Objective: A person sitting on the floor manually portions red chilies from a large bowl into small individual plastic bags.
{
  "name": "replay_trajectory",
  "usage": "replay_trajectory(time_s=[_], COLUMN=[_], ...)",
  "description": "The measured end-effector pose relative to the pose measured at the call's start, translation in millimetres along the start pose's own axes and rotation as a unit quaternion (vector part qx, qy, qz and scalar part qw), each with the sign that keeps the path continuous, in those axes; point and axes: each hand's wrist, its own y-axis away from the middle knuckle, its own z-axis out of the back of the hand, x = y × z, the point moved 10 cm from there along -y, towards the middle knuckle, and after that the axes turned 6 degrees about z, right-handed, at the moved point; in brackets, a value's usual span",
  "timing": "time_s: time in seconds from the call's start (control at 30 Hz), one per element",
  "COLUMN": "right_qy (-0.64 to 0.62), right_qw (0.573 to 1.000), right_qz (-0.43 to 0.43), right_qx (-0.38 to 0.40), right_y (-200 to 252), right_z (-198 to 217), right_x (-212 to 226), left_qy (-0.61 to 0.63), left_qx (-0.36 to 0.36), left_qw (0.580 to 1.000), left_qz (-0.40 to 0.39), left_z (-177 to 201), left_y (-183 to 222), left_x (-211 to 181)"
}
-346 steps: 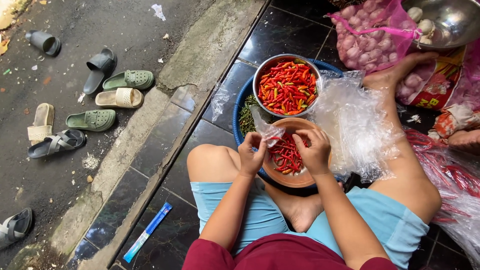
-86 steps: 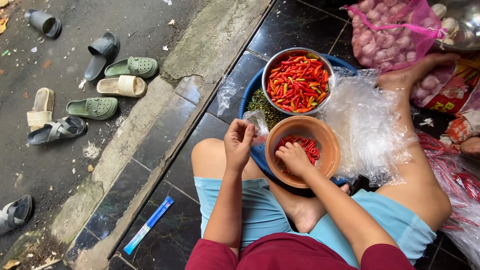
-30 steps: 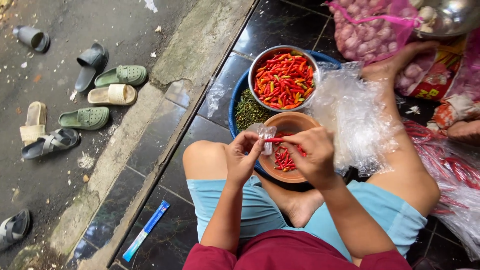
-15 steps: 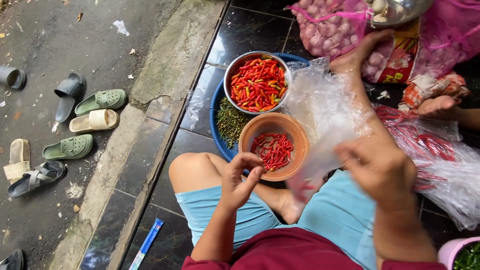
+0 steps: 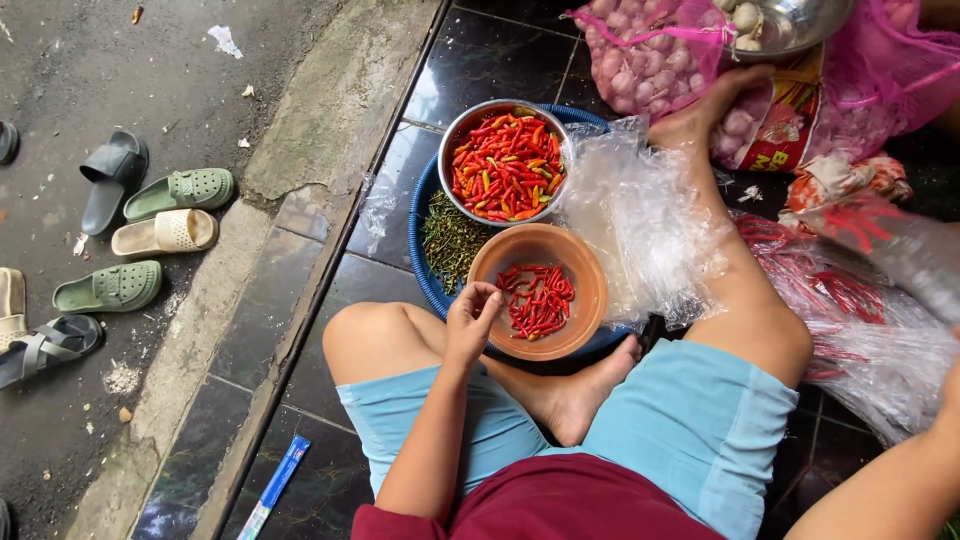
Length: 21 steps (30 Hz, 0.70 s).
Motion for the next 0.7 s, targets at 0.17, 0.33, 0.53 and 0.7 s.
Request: replay_trajectory(time_s=[0.17,0.33,0.53,0.7], right_qy=[0.295,0.692,0.882,0.753], right_qw=[0.954,0.685,0.241,0.430], right_qz=[-0.054,0.076,0.246,0.349], right_qx=[0.027,0.215,0.322,0.357], right_y=[-43,65,124,221], right_z=[25,215,306,213], right_x=[-26,78,79,96], left_qy=[-0.048,-0.058,-0.050,-0.002], left_qx=[-0.002,-0.003,0.008,0.106], left_qw=[0.999,0.998,0.999,0.994], left_qz=[0.010,0.014,0.002,0.013], left_z=[-7,-17,-24,-62], left_y=[-3,-1,8,23], left_x=[12,16,12,29])
